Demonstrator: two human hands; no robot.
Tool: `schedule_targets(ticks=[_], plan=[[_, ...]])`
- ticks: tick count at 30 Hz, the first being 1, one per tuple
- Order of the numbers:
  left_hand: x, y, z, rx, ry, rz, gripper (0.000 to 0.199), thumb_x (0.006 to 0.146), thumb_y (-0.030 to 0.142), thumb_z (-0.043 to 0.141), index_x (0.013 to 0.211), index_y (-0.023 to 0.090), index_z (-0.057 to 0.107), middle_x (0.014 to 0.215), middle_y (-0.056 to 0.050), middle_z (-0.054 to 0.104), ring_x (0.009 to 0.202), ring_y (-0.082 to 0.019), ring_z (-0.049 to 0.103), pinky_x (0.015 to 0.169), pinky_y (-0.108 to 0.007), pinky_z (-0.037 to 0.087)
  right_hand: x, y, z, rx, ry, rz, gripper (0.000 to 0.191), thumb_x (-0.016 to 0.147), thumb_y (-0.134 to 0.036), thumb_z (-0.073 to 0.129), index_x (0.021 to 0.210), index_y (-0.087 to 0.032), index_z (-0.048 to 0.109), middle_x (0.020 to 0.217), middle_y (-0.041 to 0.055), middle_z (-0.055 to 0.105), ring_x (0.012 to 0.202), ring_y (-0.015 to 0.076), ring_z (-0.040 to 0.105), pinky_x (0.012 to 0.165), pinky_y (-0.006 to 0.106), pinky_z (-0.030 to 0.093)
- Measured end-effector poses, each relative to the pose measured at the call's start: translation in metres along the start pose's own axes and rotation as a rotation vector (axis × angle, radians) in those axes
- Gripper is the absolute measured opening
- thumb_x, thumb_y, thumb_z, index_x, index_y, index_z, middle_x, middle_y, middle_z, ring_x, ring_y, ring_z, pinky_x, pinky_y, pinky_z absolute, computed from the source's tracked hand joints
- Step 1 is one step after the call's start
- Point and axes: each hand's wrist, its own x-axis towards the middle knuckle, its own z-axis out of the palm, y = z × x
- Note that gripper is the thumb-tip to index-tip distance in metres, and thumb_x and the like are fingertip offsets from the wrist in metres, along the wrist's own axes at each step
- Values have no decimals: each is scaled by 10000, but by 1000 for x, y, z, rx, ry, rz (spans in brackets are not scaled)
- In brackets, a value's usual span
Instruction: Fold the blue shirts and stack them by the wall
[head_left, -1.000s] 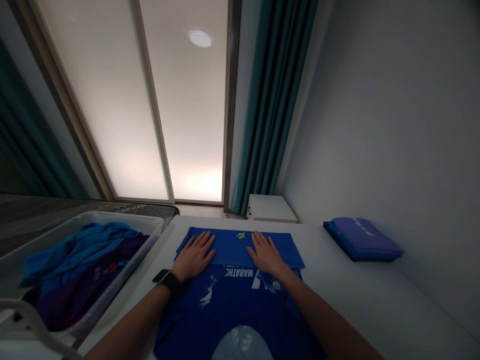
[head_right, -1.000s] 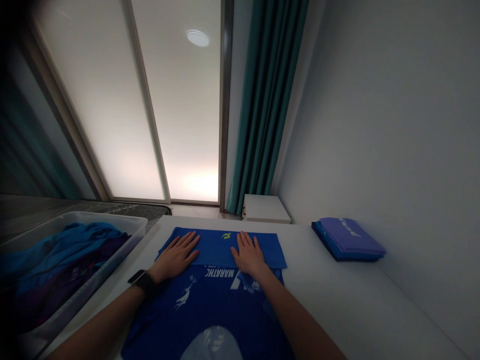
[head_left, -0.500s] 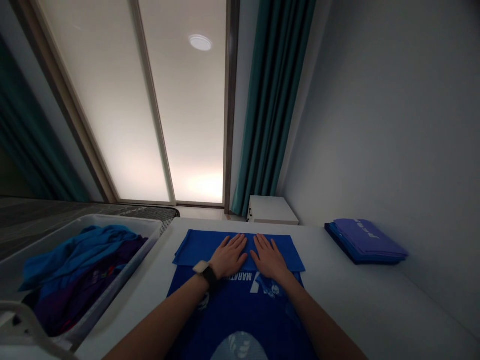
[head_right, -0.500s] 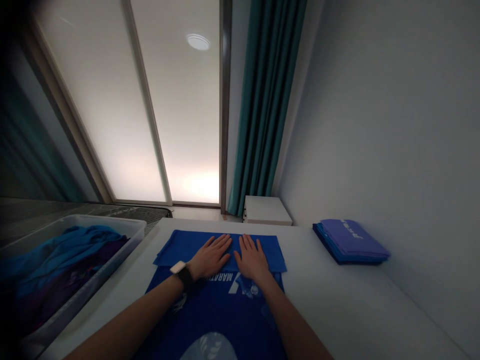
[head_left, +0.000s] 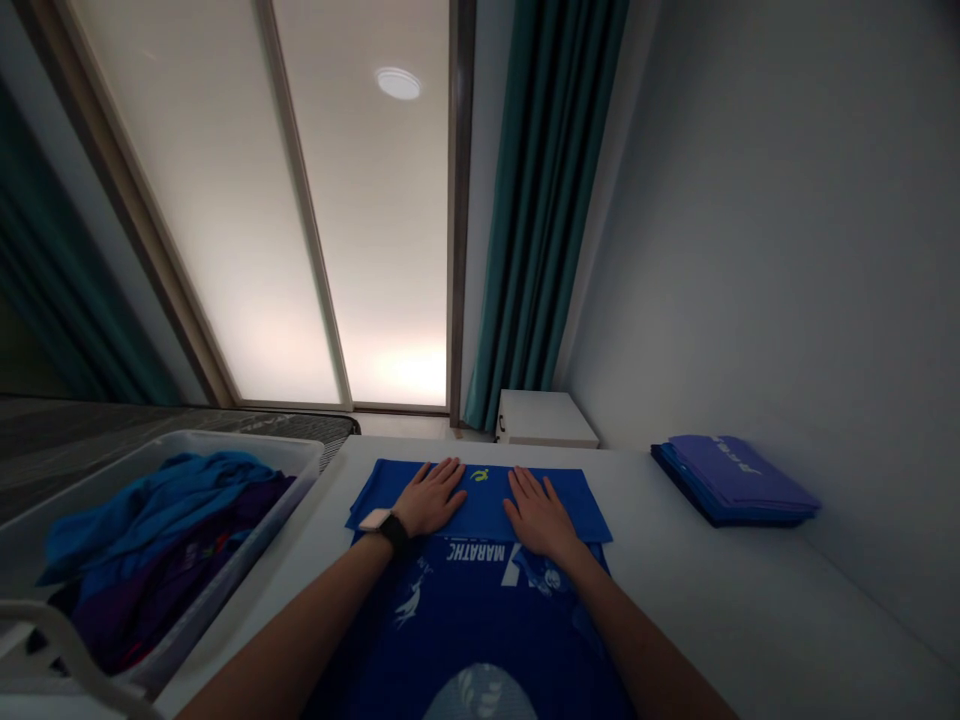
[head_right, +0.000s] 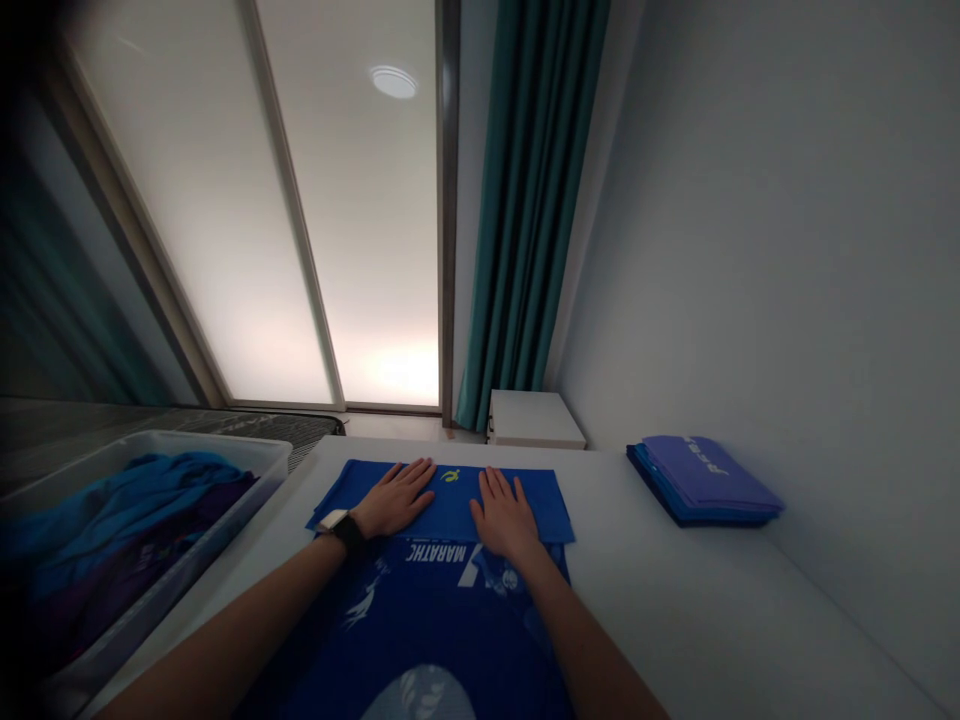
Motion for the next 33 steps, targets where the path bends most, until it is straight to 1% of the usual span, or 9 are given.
schedule_targets(ticks=[7, 10, 13, 18, 21, 23, 26, 29, 33], plan=[[-23, -59, -13, 49, 17, -142, 545, 977, 453, 296, 1470, 228, 362, 1538, -84, 334, 1436, -229, 264, 1163, -489, 151, 1, 1, 1, -14, -3, 0, 676, 965, -473, 116, 1529, -106, 172, 1598, 58, 124, 1472, 170, 56, 1179, 416, 3], [-29, -75, -17, 55, 12, -203, 536, 977, 432, 294, 1461, 216, 376, 1536, -83, 337, 1436, -230, 264, 1162, -506, 145, 1, 1, 1, -14, -5, 1, 678, 964, -482, 111, 1530, -114, 168, 1598, 50, 123, 1471, 170, 61, 1180, 417, 7], [-31, -86, -15, 33, 22, -245, 501, 982, 375, 284, 1448, 228, 393, 1532, -74, 350, 1432, -219, 275, 1153, -512, 177, 1, 1, 2, -20, -2, -1, 677, 963, -479, 116, 1531, -115, 169, 1598, 52, 122, 1472, 174, 60, 1181, 417, 10], [-30, -98, -6, -28, 144, -267, 460, 965, 298, 307, 1379, 214, 488, 1493, -83, 426, 1415, -208, 316, 1161, -447, 219, 1, 1, 3, -32, -7, -1, 678, 962, -480, 112, 1532, -117, 165, 1600, 50, 111, 1473, 179, 51, 1182, 426, 17], [-29, -102, -5, -124, 239, -298, 429, 918, 279, 382, 1293, 194, 571, 1428, -85, 510, 1365, -226, 401, 1153, -425, 265, 2, 2, 4, -35, -3, -5, 679, 962, -490, 110, 1534, -128, 163, 1599, 50, 115, 1473, 184, 54, 1181, 430, 12], [-29, -104, -7, -177, 310, -326, 416, 887, 239, 389, 1228, 162, 616, 1339, -98, 588, 1282, -227, 497, 1118, -385, 338, 2, 2, 4, -33, -3, -2, 676, 964, -491, 109, 1534, -131, 166, 1599, 50, 116, 1472, 184, 58, 1181, 428, 9], [-33, -105, -13, -198, 391, -378, 425, 880, 198, 337, 1179, 131, 631, 1194, -106, 658, 1133, -217, 598, 1028, -350, 437, 1, 2, 3, -26, -7, -1, 681, 967, -495, 102, 1532, -120, 161, 1600, 49, 112, 1472, 180, 58, 1183, 424, 11], [-37, -103, -19, -200, 458, -431, 401, 886, 217, 328, 1107, 145, 654, 1120, -97, 667, 1050, -222, 623, 961, -353, 477, 0, 2, 3, -22, -6, -2, 685, 969, -500, 100, 1532, -114, 160, 1600, 52, 119, 1472, 182, 57, 1184, 420, 9], [-41, -101, -23, -185, 480, -482, 350, 865, 229, 372, 991, 160, 692, 1023, -90, 677, 1001, -230, 620, 925, -344, 480, 0, 2, 3, -18, -4, 1, 681, 969, -498, 104, 1531, -119, 164, 1600, 47, 121, 1472, 179, 56, 1184, 420, 6]])
